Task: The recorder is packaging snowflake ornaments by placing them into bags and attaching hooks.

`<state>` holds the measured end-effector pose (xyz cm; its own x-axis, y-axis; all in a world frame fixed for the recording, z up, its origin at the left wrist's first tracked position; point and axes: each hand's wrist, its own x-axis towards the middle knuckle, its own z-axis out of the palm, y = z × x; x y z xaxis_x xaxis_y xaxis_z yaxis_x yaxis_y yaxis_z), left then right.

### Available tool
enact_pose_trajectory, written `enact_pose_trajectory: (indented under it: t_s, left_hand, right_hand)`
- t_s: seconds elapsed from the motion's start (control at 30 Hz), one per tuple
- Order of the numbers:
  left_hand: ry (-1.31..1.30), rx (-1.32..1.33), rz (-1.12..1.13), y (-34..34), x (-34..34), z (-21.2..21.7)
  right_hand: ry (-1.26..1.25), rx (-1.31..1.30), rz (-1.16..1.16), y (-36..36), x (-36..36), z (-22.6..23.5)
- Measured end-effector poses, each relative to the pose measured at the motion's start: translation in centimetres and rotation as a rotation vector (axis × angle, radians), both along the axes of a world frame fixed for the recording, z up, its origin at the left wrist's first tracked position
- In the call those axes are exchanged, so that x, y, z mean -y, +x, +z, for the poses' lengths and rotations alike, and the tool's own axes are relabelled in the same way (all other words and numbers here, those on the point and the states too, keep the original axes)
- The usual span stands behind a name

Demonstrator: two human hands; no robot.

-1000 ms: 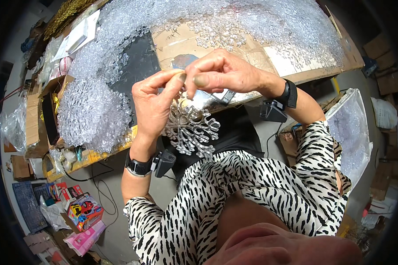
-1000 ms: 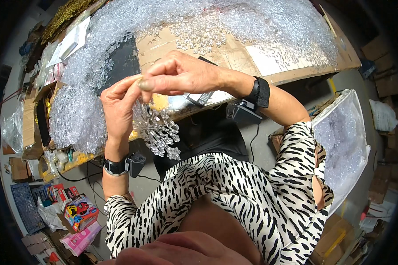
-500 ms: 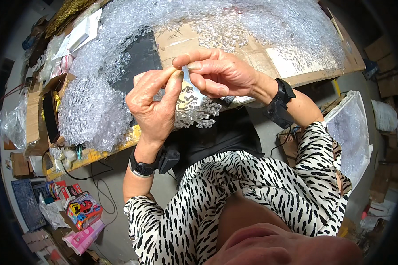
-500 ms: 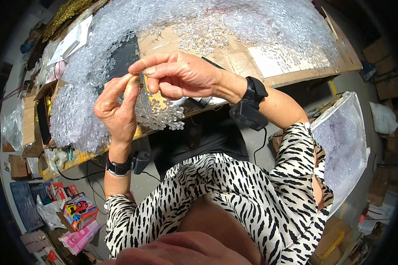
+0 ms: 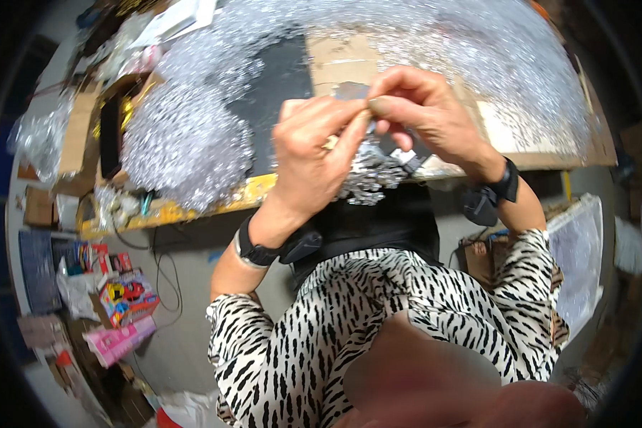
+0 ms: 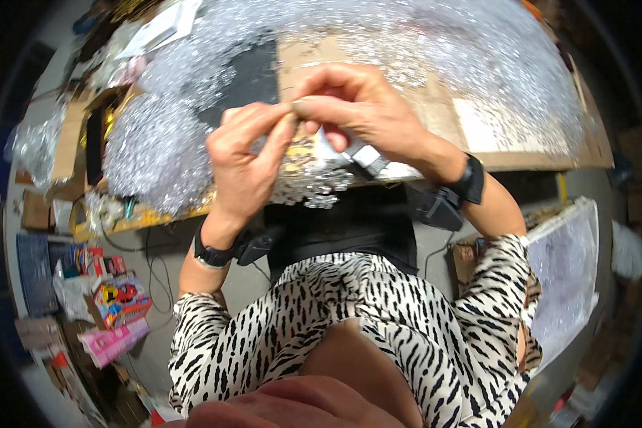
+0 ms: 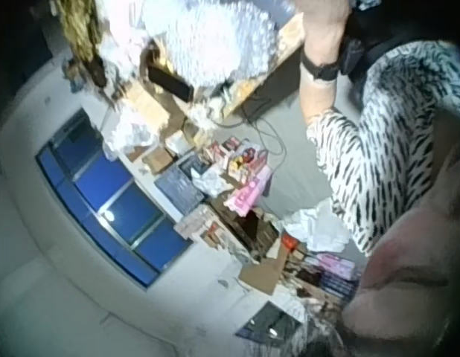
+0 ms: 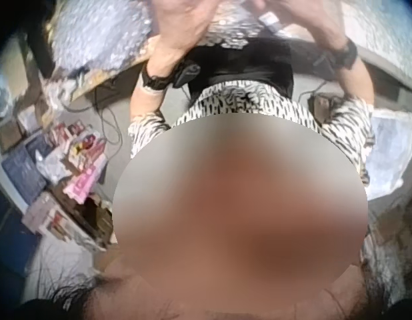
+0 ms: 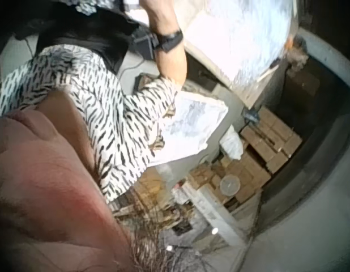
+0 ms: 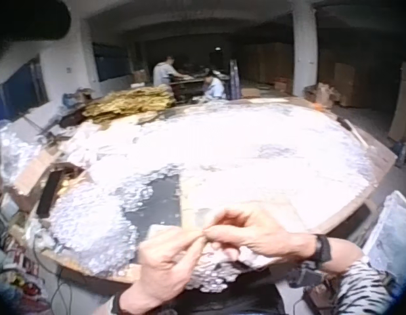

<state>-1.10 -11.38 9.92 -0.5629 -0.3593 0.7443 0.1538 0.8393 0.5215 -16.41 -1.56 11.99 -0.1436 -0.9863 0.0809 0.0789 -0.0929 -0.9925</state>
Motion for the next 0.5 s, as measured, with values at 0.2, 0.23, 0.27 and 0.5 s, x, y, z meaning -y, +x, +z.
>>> enact_pose_trajectory:
  t_s: [0.2, 0.23, 0.27, 0.5]
  left_hand:
    - [0.221, 0.196, -0.233, 1.1, 0.3, -0.1]
    - [0.26, 0.184, -0.263, 1.2, 0.3, -0.1]
    - [0.258, 0.186, -0.252, 1.5, 0.5, 0.0]
    - [0.602, -0.167, 0.008, 8.0, 10.0, 3.6]
  right_hand:
    - [-0.383, -0.352, -0.346, -3.1, 0.5, 0.4]
    - [-0.373, -0.345, -0.366, -2.7, 0.7, 0.4]
    - [-0.377, -0.339, -0.356, -2.5, 0.9, 0.3]
    - [-0.063, -0.121, -0.243, -3.2, 0.5, -1.5]
